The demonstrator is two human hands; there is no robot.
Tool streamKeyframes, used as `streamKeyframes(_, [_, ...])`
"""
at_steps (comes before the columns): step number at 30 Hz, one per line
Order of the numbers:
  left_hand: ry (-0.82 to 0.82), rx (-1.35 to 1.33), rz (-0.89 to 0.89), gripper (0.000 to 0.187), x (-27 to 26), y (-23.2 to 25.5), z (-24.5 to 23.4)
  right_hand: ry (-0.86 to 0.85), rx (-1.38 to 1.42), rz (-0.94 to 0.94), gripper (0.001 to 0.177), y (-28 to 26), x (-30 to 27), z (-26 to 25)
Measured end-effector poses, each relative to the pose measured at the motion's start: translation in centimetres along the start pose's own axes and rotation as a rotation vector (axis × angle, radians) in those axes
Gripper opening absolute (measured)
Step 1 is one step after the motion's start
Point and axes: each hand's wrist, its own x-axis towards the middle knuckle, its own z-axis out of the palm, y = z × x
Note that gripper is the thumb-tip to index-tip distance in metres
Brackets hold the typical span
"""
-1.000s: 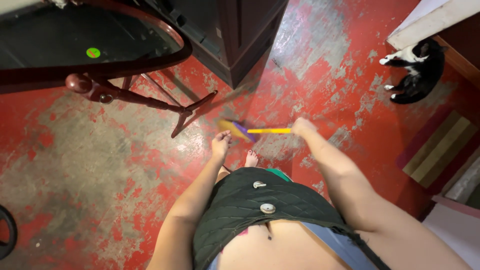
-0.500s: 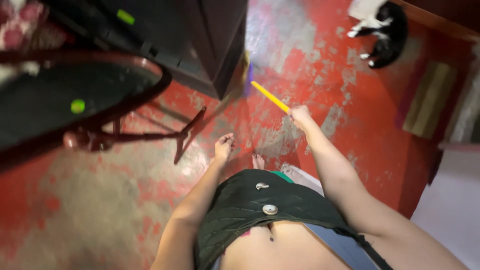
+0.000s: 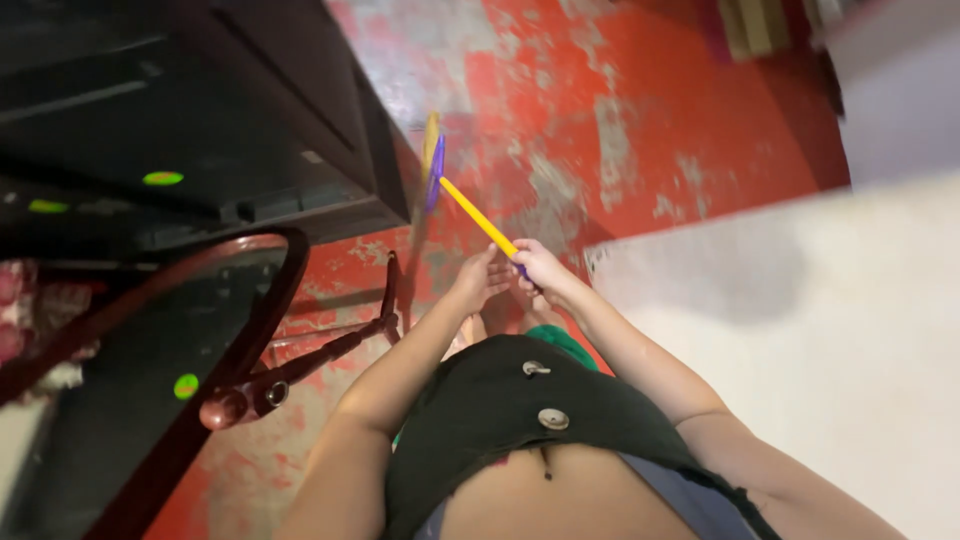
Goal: Sweeping the red painted concrete floor in a cluttered bedroom area using a broom.
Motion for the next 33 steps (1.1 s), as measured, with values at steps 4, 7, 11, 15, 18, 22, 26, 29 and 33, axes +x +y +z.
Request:
streamKeyframes(4, [-0.167,-0.018,-0.066,0.032,3.2,-6.3,-0.8,0.094,-0.076,-0.105,0.042,5.0,-3.6,-0.7])
streamKeyframes(7, [-0.161,0.007,-0.24,0.033,2.7,-9.5,0.4,0.132,-0.334,-0.021,0.045,5.3,-9.5,-0.8])
streamKeyframes(11, [-0.217,0.052,-0.453,0.031,2.2,-16.2,0.5,0.042,-0.568,-0.033,0.041,9.1,-14.2,-2.0])
streamKeyframes(15, [-0.289,0.087,-0.549,0.023,-0.4,-23.8,-1.9,0.054,-0.694,-0.04,0.042,14.3,-18.5,-1.9])
streamKeyframes(18, [-0.119,0.506,-0.61,0.024,-1.8,-30.9,-3.3,0.191,-0.363,-0.274,0.033,23.3,-18.1,-3.5])
streamKeyframes(22, [-0.209,0.588,-0.741,0.011,-3.6,-37.9,-5.5,0.31,-0.171,-0.104,0.031,27.0,-23.9,-3.4])
streamKeyframes(26, [-0.133,0.647,-0.829,0.009,-5.1,-41.4,-6.7,0.53,-0.072,-0.206,0.031,36.3,-21.7,-5.8])
streamKeyframes(29, [-0.079,0.764,-0.78,0.006,-5.6,-40.9,-7.4,0.719,0.057,-0.114,0.032,40.9,-20.3,-7.5])
streamKeyframes(33, [-0.045,0.686,-0.892,0.005,1.6,-40.4,-12.8,0.864,0.219,0.006,0.029,42.9,-19.3,-8.8])
